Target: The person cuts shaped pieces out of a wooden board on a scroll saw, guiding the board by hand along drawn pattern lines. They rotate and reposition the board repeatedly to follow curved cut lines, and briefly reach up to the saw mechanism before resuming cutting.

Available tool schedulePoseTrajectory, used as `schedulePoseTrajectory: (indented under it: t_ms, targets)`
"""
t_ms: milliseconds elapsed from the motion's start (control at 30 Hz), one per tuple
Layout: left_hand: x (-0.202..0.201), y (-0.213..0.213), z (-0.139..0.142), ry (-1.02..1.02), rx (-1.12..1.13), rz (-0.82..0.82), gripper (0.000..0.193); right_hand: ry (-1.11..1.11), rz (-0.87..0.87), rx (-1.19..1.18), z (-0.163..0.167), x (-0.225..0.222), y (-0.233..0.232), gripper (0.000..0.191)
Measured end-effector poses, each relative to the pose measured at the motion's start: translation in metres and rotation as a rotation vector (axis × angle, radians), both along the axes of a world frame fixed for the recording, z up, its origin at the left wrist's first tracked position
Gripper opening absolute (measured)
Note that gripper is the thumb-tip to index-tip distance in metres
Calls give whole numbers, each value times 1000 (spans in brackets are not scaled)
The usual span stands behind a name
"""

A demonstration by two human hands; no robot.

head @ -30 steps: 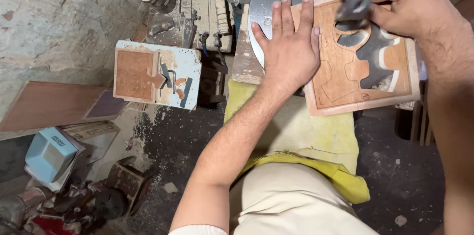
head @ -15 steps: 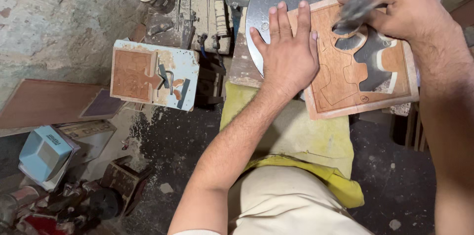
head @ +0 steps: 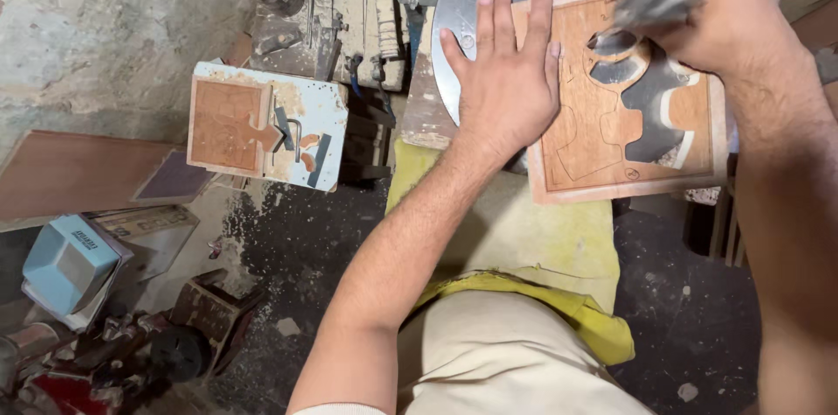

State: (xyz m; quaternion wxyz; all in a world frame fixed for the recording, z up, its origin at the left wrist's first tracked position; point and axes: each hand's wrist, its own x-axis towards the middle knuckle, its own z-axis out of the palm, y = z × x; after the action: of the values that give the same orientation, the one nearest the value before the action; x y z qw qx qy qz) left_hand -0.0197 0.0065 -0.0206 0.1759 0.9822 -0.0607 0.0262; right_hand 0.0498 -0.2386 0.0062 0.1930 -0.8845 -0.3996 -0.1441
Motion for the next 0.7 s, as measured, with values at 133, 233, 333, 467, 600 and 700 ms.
schedulePoseTrajectory:
  t_ms: [133,233,333,467,600,700]
  targets:
    - [3,1,0,-16,8,-14,60,117,-2,59,-5,1,-5,19]
    - [6,2,0,-8,14,-28,60,169,50,141,-11,-1,-11,24]
    - [9,3,0,-8,13,-40,61,72,-13,58,-14,2,-13,18]
    - [14,4,1,11,46,-62,60,118,53,138,-10,0,-9,25]
    - [18,4,2,28,74,-69,59,-52,-62,-6,1,-5,-1,22]
    - [20,4,3,27,70,-82,58,315,-135,182,4,-9,6,21]
